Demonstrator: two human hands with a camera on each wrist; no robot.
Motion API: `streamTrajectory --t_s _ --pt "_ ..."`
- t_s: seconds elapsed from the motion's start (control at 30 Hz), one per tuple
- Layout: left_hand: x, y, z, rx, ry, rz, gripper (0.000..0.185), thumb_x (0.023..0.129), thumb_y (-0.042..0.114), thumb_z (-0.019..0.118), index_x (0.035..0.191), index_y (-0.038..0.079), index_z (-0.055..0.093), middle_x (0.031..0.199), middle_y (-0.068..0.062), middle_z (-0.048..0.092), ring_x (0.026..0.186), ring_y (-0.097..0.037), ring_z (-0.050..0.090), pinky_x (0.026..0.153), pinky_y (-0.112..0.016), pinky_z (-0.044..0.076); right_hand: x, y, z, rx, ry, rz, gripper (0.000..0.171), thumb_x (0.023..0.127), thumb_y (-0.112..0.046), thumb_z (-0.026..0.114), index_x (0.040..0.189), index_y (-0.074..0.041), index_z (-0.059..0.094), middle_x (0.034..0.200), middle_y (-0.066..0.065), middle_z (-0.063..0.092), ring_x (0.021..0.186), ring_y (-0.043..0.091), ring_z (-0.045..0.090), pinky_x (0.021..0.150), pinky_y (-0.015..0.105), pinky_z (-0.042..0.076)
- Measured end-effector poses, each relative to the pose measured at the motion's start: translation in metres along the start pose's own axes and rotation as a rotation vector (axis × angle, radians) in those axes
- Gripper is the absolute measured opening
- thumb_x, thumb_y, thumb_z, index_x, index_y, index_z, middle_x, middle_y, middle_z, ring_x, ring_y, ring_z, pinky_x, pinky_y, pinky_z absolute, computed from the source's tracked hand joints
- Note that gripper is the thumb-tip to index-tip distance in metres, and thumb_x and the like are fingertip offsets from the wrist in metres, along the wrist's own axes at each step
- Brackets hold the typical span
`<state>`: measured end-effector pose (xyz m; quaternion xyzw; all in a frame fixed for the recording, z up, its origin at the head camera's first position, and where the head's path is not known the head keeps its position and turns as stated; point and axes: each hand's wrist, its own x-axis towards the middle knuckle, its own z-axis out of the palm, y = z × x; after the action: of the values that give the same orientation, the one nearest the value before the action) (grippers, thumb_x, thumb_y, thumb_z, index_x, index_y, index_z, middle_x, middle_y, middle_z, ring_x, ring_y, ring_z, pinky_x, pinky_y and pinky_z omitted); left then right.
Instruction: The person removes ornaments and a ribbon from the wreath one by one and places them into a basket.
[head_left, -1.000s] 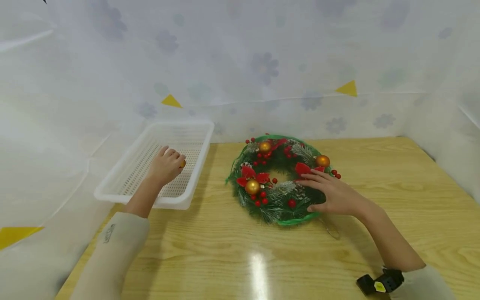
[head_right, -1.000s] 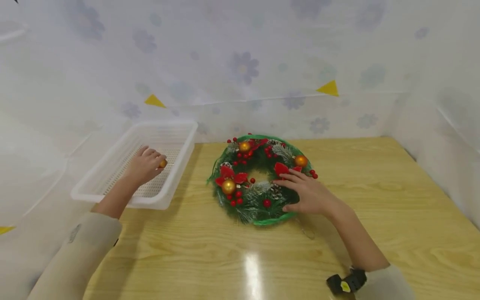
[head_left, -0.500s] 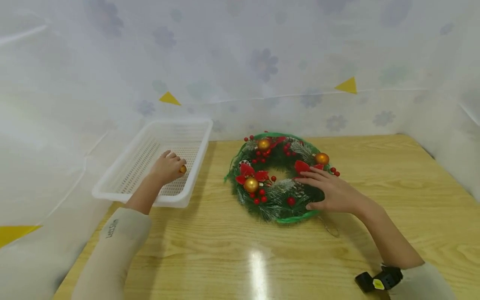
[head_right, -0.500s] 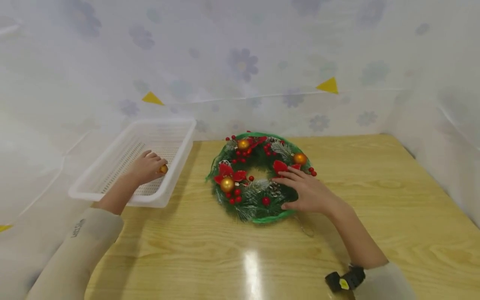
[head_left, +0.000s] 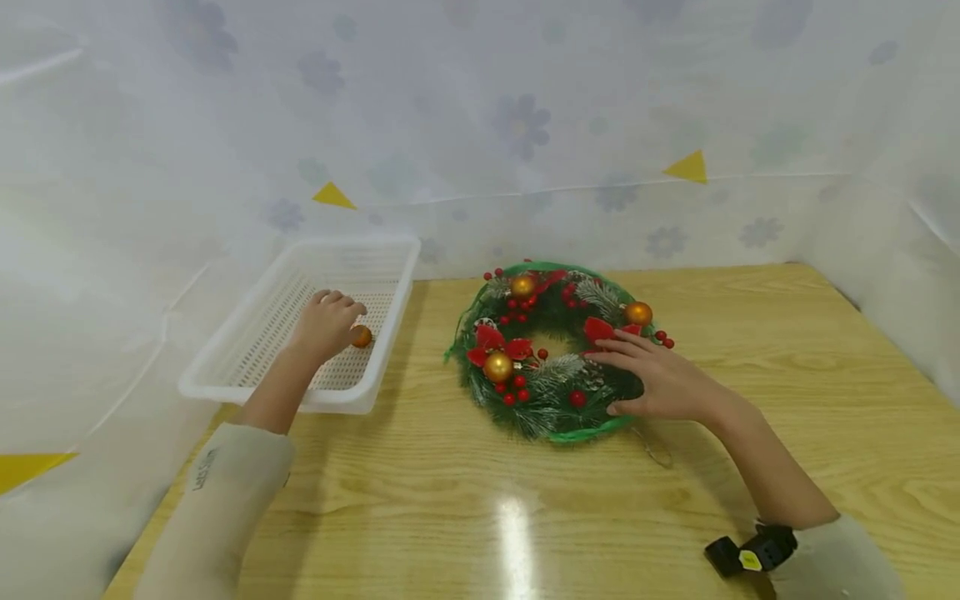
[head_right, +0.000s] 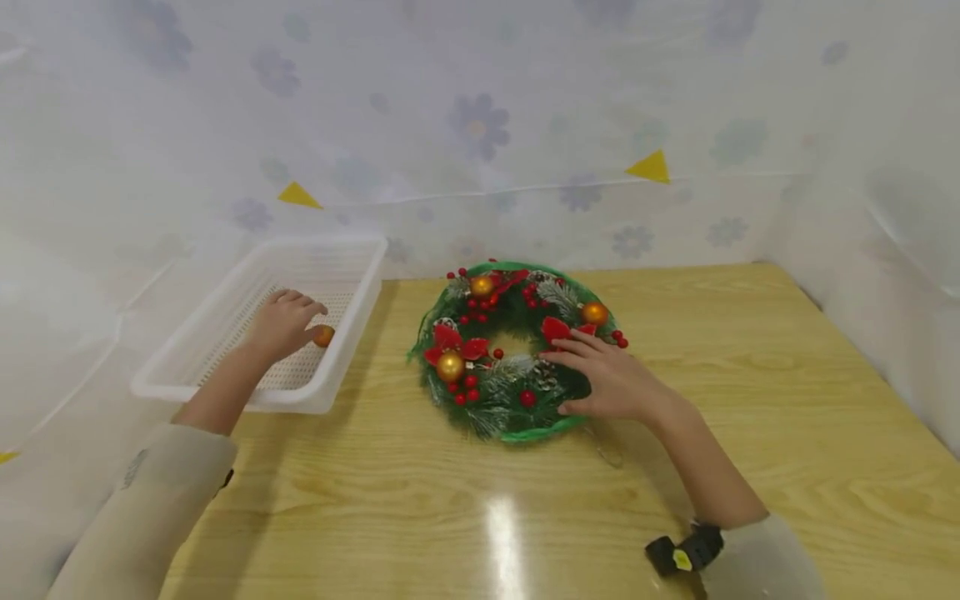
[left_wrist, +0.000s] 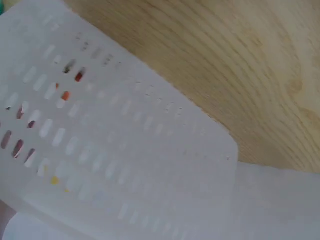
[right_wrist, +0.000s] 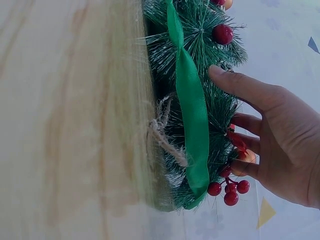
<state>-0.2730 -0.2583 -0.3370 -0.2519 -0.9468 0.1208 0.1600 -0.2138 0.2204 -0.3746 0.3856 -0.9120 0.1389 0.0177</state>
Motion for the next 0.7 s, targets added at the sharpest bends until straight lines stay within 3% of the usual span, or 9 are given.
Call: streamTrajectory --t_s 0.13,0.3,0.5,0.7 --pt "0.009 0.016 -0.021 0.023 0.168 -0.005 0.024 0.080 0.019 0.072 0.096 0.002 0.068 0.098 -0.013 0.066 0.099 -0.031 0.056 0.095 -0.044 0.038 0.001 0.000 0.000 0.002 0.002 -0.007 0.072 0.078 -0.040 0.071 0.137 -0.011 0.043 0.142 0.016 0.034 0.130 0.042 0.020 0.095 0.063 0.028" --pt "0.023 0.048 -0.049 0.078 0.298 0.050 0.026 0.081 0.025 0.071 0.097 0.004 0.069 0.096 -0.010 0.067 0.099 -0.028 0.056 0.097 -0.042 0.036 0.001 -0.001 -0.001 0.004 0.024 -0.019 0.072 0.077 -0.038 0.072 0.136 -0.009 0.045 0.141 0.016 0.035 0.130 0.043 0.021 0.093 0.063 0.029" --pt "0.034 0.091 -0.059 0.064 0.367 0.153 0.027 0.082 0.029 0.070 0.098 0.008 0.069 0.097 -0.006 0.067 0.098 -0.025 0.056 0.099 -0.041 0.035 0.000 -0.002 -0.003 0.003 0.031 -0.027 0.071 0.077 -0.039 0.072 0.136 -0.009 0.045 0.140 0.017 0.035 0.129 0.044 0.022 0.092 0.063 0.030" --pt "0.036 0.132 -0.053 0.010 0.376 0.299 0.033 0.087 0.041 0.061 0.099 0.011 0.069 0.097 -0.003 0.066 0.101 -0.023 0.054 0.101 -0.040 0.032 0.000 -0.004 -0.003 0.017 0.012 -0.014 0.071 0.079 -0.041 0.070 0.137 -0.009 0.044 0.141 0.017 0.035 0.130 0.043 0.021 0.093 0.064 0.029"
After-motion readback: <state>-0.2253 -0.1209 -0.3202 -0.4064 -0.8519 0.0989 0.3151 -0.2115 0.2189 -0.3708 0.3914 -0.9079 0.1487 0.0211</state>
